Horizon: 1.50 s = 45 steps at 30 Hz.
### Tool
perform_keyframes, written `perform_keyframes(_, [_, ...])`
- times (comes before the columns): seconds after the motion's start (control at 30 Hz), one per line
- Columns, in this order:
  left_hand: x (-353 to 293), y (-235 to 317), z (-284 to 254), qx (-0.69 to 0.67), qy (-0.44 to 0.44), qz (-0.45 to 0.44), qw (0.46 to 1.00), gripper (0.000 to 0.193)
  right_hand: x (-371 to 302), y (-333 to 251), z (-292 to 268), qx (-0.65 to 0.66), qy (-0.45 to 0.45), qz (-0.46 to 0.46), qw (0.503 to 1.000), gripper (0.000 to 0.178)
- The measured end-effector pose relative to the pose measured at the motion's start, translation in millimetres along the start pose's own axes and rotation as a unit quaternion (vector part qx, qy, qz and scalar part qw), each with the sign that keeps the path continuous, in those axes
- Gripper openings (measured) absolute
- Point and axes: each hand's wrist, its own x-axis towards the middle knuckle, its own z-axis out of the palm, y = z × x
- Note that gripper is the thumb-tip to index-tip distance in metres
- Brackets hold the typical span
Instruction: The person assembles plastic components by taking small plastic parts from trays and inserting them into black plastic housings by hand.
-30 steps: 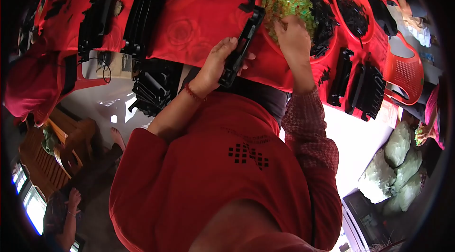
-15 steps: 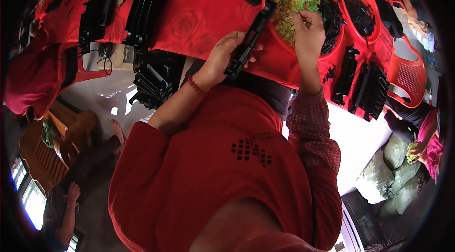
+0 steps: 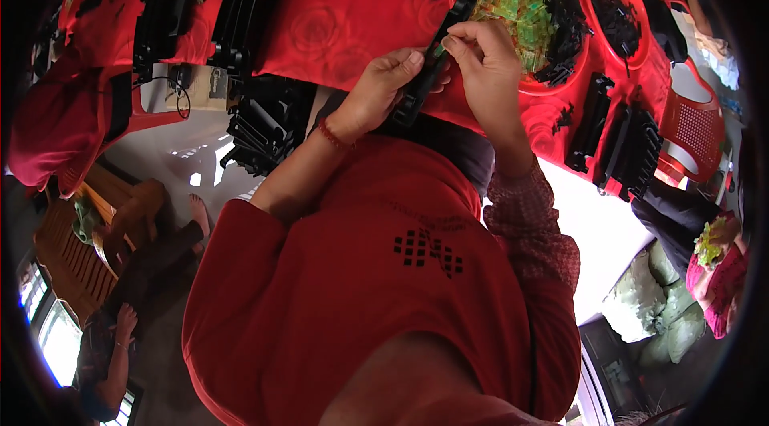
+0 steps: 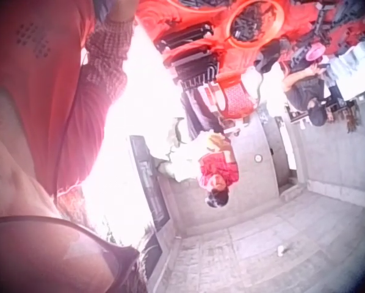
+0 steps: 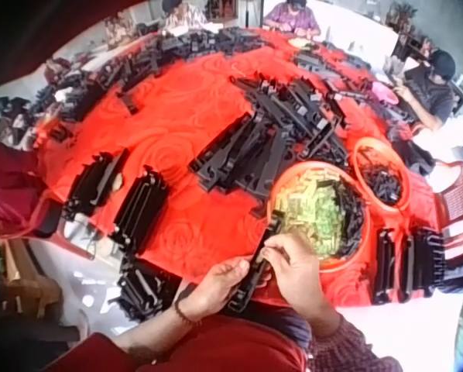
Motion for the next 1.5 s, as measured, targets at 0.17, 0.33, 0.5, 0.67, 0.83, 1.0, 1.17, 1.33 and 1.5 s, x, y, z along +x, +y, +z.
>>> perform_keyframes(0.17, [-2, 4, 0, 0.019, -0.017, -0.004, 1.000, 0.041, -4, 0, 4, -0.052, -0.022, 0.000, 0.998, 0.009])
perform_keyframes(0.33, [-2, 4, 1, 0.017, 0.005, -0.022, 1.000, 0.042, -7, 5, 9, -0.104, -0.015, -0.004, 0.994, 0.010])
perform_keyframes(0.5, [-2, 1, -3, 0.008, 0.003, -0.014, 1.000, 0.042, -10, 4, 13, -0.129, -0.017, 0.007, 0.991, 0.009])
perform_keyframes(0.67, [-1, -3, -6, 0.007, 0.006, -0.018, 1.000, 0.042, -10, 1, 13, -0.174, -0.027, -0.016, 0.984, 0.008])
perform_keyframes(0.83, [0, -9, -7, 0.017, 0.008, -0.005, 1.000, 0.040, -11, -3, 7, -0.240, -0.055, -0.085, 0.965, 0.008])
perform_keyframes(1.0, [-1, -13, -8, 0.072, 0.019, 0.001, 0.997, 0.040, -12, -13, 1, -0.334, -0.109, -0.126, 0.928, 0.003])
perform_keyframes(1.17, [-1, -15, -4, 0.041, 0.047, 0.018, 0.998, 0.039, -15, -11, 8, -0.296, -0.072, -0.149, 0.941, 0.005])
perform_keyframes(1.33, [-1, -16, -9, 0.091, 0.051, 0.018, 0.994, 0.038, -24, -1, 13, -0.225, -0.019, -0.077, 0.971, 0.012])
perform_keyframes(1.5, [-2, -10, -2, 0.080, 0.060, 0.015, 0.995, 0.041, -20, 3, 11, -0.187, -0.033, -0.039, 0.981, 0.012])
